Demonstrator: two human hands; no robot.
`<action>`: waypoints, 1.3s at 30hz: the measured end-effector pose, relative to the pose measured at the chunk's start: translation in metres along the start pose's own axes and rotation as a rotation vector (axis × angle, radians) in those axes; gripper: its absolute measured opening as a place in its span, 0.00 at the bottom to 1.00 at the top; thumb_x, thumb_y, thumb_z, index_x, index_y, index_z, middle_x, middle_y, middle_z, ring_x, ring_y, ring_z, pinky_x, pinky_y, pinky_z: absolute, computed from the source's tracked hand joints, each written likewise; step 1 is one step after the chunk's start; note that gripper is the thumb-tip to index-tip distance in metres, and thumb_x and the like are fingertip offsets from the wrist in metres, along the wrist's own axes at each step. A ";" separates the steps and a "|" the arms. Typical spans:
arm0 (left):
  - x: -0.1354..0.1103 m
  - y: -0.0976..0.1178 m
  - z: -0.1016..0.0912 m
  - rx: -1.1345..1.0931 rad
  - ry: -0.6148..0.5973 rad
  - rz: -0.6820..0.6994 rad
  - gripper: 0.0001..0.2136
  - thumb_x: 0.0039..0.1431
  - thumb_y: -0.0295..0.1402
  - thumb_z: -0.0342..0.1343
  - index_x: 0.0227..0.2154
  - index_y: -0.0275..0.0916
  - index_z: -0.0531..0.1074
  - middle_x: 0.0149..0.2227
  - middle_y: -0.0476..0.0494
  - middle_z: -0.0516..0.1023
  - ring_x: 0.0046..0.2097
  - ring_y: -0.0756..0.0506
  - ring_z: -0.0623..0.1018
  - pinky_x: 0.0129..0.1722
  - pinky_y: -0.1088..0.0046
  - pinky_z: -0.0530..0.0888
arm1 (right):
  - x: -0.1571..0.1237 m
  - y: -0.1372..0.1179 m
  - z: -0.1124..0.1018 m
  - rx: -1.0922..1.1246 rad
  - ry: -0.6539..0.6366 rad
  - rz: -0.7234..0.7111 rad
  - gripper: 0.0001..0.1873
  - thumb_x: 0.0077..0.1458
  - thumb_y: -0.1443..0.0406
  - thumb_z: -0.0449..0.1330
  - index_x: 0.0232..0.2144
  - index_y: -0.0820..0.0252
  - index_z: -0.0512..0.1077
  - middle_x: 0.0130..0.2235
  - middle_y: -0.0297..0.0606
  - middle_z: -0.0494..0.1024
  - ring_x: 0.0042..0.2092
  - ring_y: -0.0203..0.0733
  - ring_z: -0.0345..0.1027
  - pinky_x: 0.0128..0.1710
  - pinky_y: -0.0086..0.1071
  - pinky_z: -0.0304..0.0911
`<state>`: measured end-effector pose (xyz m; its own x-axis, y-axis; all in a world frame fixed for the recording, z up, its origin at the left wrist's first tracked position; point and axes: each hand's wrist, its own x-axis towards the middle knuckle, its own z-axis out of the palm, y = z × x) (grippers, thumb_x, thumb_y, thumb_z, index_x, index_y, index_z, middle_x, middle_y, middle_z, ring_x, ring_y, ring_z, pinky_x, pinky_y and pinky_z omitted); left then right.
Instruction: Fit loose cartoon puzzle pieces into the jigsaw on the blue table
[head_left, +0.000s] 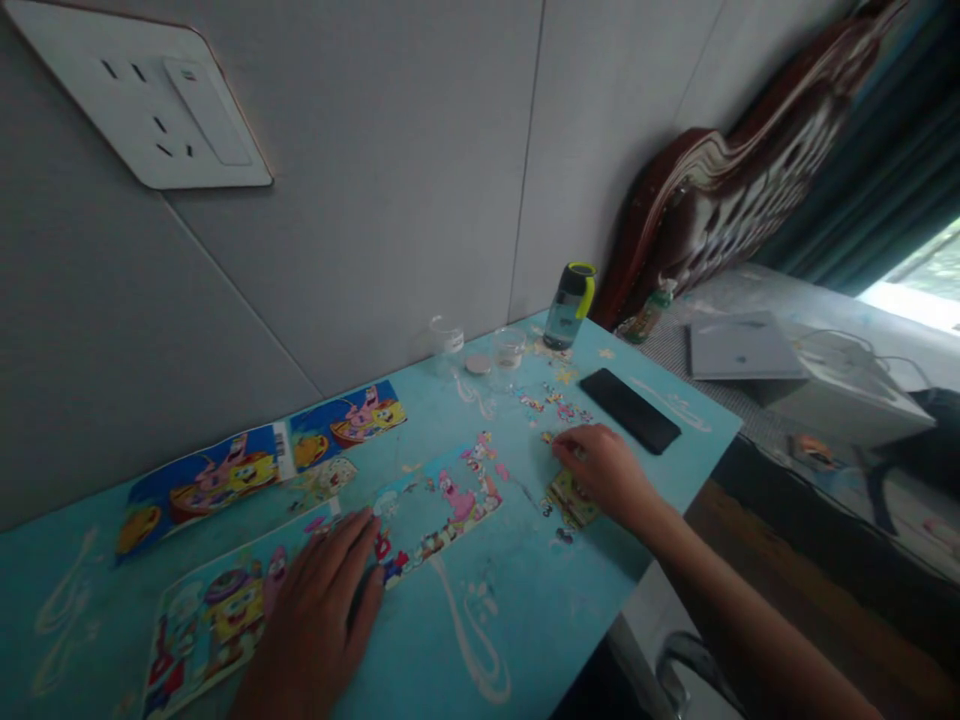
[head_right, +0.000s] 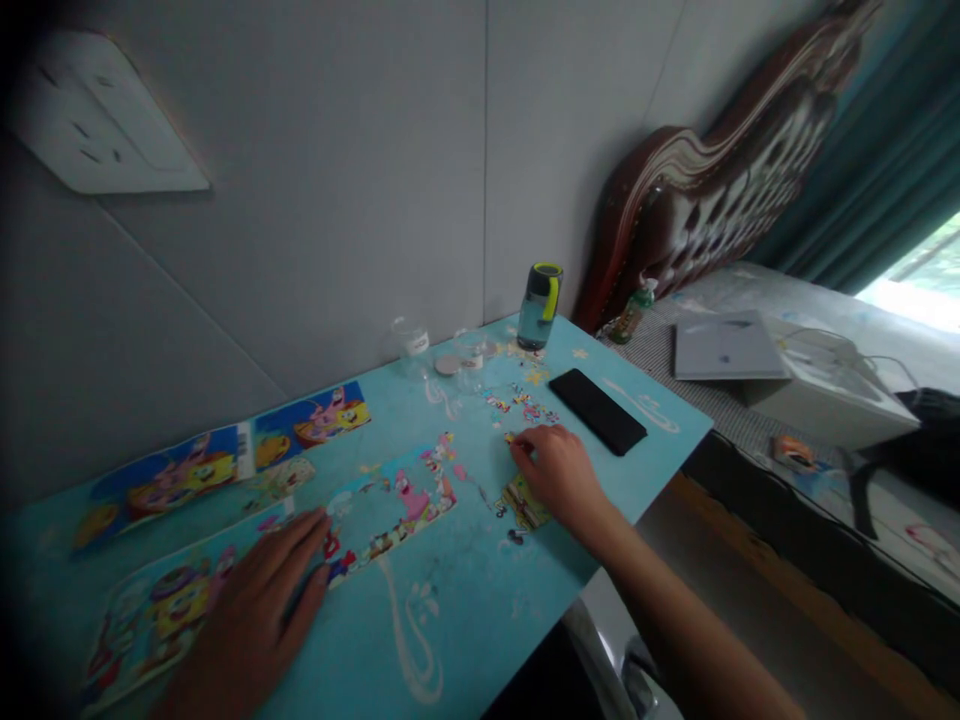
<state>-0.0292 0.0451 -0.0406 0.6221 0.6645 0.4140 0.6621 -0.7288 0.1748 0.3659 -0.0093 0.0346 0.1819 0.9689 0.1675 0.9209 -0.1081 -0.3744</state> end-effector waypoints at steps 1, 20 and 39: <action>0.000 0.001 0.000 -0.001 0.000 -0.009 0.26 0.66 0.38 0.51 0.67 0.50 0.58 0.63 0.41 0.69 0.61 0.34 0.72 0.63 0.46 0.66 | -0.008 0.013 -0.004 -0.021 0.019 0.022 0.13 0.64 0.60 0.56 0.37 0.58 0.80 0.36 0.42 0.82 0.39 0.48 0.73 0.43 0.40 0.65; 0.002 0.003 -0.003 -0.015 -0.077 -0.029 0.26 0.67 0.36 0.51 0.66 0.45 0.57 0.66 0.38 0.65 0.65 0.35 0.67 0.66 0.45 0.62 | -0.032 -0.032 0.014 0.143 -0.080 -0.363 0.14 0.67 0.62 0.54 0.49 0.55 0.77 0.48 0.43 0.80 0.49 0.48 0.72 0.52 0.45 0.65; 0.003 0.009 -0.007 0.013 -0.076 -0.030 0.23 0.69 0.36 0.49 0.65 0.41 0.60 0.66 0.37 0.65 0.65 0.36 0.66 0.66 0.46 0.62 | -0.002 -0.059 0.048 0.042 -0.084 -0.337 0.21 0.73 0.58 0.44 0.60 0.55 0.69 0.61 0.42 0.74 0.64 0.46 0.64 0.69 0.55 0.45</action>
<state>-0.0240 0.0398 -0.0318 0.6313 0.6971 0.3398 0.6862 -0.7063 0.1741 0.2944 0.0063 0.0129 -0.1612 0.9637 0.2129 0.9090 0.2290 -0.3482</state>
